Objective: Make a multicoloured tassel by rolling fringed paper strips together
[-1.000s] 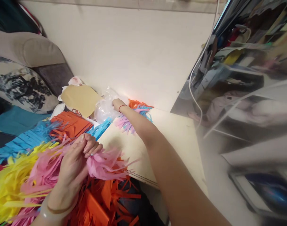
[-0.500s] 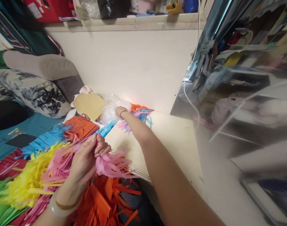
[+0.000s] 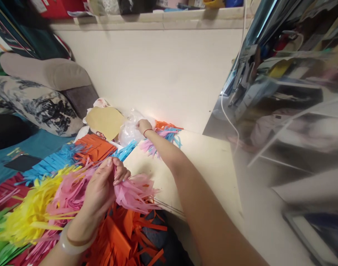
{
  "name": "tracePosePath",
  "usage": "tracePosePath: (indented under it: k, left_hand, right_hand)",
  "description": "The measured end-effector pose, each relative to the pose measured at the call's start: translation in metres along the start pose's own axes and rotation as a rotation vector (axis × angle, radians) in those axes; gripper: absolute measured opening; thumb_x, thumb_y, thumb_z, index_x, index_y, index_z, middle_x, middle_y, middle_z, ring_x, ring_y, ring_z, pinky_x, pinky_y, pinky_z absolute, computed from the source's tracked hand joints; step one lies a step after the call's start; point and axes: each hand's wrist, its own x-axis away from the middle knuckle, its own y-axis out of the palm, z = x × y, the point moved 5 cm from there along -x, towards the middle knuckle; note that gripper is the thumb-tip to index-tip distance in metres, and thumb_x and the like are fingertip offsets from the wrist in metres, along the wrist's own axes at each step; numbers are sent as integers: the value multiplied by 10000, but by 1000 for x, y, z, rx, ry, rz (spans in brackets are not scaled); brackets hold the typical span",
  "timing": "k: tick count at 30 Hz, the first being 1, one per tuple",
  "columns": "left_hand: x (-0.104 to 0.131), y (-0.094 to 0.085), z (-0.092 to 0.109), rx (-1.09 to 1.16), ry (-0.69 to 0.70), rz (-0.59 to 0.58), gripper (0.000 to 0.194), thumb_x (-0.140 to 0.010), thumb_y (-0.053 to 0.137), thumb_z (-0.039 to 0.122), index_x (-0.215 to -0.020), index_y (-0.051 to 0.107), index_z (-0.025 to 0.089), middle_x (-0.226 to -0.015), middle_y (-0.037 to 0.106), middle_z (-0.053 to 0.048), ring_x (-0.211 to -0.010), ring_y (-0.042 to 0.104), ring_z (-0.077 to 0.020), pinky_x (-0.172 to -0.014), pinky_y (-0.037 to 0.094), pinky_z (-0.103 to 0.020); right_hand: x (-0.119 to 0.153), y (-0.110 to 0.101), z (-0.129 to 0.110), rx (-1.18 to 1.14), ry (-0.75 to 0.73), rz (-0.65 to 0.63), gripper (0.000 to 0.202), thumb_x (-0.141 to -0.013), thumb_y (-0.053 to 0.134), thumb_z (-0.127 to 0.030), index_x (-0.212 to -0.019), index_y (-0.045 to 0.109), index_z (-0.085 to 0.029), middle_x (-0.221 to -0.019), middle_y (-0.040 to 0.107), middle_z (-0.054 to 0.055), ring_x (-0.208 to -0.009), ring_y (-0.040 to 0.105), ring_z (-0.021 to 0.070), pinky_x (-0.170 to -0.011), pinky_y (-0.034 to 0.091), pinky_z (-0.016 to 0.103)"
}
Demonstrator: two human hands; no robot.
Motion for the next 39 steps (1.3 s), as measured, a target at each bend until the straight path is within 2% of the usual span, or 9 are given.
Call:
tracePosePath:
  k: [3,6,8,10,15,24,28,33,39]
  left_hand:
    - [1,-6,0,-121,59,31,232,-916,531,371,-804,592,177,-533,394,61,-491,337,-70,-572,348,-218]
    - [1,-5,-1,-335,97,32,226,-918,520,386,-861,610,187,-557,378,55,-537,364,-95,-567,313,-224]
    - [2,0,1,-533,155,18,221,-918,514,376,-858,616,190,-588,430,38,-560,396,-110,-569,309,-232]
    - [3,9,3,-733,239,-21,201,-912,517,339,-821,619,192,-631,504,18,-581,441,-121,-586,321,-239]
    - [10,37,2,-1101,355,-202,169,-900,488,260,-844,639,209,-677,599,-1,-601,511,-148,-624,344,-257]
    - [29,56,-1,-1511,582,-289,224,-919,404,234,-872,622,216,-673,604,-25,-605,507,-181,-624,335,-291]
    - [35,57,-2,-1655,719,-241,200,-924,412,204,-861,602,212,-663,595,-29,-614,514,-193,-639,332,-305]
    - [40,57,0,-1751,808,-226,162,-919,429,182,-873,583,210,-657,572,-33,-619,499,-204,-656,323,-325]
    - [39,60,-1,-1772,820,-267,151,-912,426,169,-852,557,213,-637,525,-21,-607,474,-198,-655,318,-325]
  right_hand:
    - [12,-19,9,-103,3,58,124,-793,686,-212,-863,680,-110,-889,712,52,-849,651,139,-809,492,240]
    - [61,-44,13,-277,-13,94,195,-752,717,-284,-846,657,-124,-860,702,37,-789,642,107,-746,499,215]
    - [110,-57,10,-651,-25,20,254,-668,780,-321,-760,635,-134,-767,681,18,-702,621,103,-683,506,227]
    - [161,-64,1,-901,-7,-167,284,-630,801,-341,-773,648,-149,-706,664,-1,-612,591,92,-611,502,233]
    - [234,-83,-11,-1121,75,-232,292,-570,849,-288,-778,688,-159,-747,693,8,-705,645,120,-719,543,273]
    - [248,-96,-12,-1067,-134,-84,296,-537,880,-325,-684,681,-163,-700,651,8,-658,599,122,-653,513,271]
    - [254,-102,-15,-1016,-214,-63,242,-598,853,-327,-735,719,-178,-742,674,22,-671,607,125,-669,535,278]
    - [257,-103,-18,-1016,-205,-114,135,-729,758,-276,-842,756,-202,-842,719,36,-759,670,139,-727,581,289]
    - [254,-106,-14,-1004,-175,-32,130,-693,785,-314,-748,758,-200,-750,722,32,-645,654,133,-639,574,274]
